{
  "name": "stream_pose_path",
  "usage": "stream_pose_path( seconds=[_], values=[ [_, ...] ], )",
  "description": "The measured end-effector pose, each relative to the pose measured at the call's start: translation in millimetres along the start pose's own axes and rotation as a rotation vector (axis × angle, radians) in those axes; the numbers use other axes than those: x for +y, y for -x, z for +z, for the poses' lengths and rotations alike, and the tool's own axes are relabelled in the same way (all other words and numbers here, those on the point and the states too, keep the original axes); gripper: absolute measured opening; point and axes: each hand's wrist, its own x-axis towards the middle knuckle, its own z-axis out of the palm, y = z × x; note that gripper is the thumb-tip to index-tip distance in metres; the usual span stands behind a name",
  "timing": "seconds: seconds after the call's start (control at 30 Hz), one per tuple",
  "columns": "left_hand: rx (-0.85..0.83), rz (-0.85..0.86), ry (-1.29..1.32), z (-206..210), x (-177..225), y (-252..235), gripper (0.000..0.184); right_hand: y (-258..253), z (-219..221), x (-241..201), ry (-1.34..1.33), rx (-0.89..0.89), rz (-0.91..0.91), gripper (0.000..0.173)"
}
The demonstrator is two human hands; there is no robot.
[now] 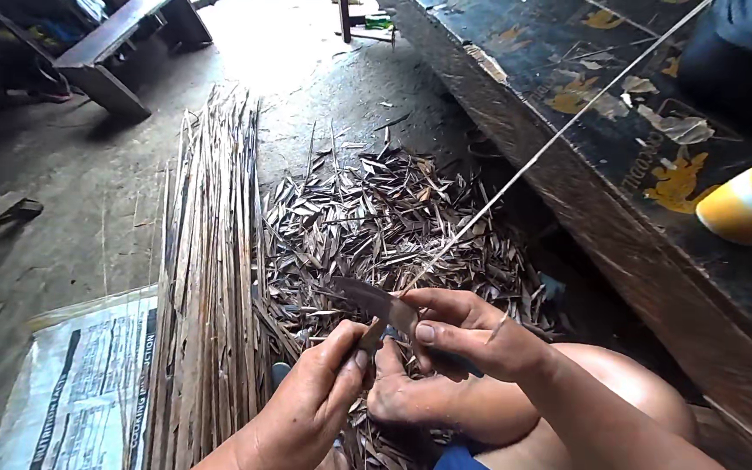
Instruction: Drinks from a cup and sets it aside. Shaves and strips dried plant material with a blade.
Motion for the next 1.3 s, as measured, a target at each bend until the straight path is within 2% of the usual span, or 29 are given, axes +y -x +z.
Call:
stream_pose_path(
  seconds=[0.17,0.6,0.97,1.3],
  values=[
    [-0.013,0.007,0.053,-0.5,2.3,-0.8,0.024,0.0,0.2,-2.0,0.019,0.040,-0.068,0.039],
    [-0.027,0.066,0.002,-6.2,-3.6,2.2,0.026,11.1,-21.9,-30.3,0.024,0.161,-0.174,0.040],
    [-0.081,-0.006,-0.023,-14.4,4.4,6.2,0.024,25.3,-40.8,-53.2,0.052,0.277,-0.263,0.035],
    [-0.070,-0.049,-0.050,-19.5,-1.0,9.4,0.023,35.5,-55.7,-67.2,0.025,0.424,-0.378,0.041]
  ],
)
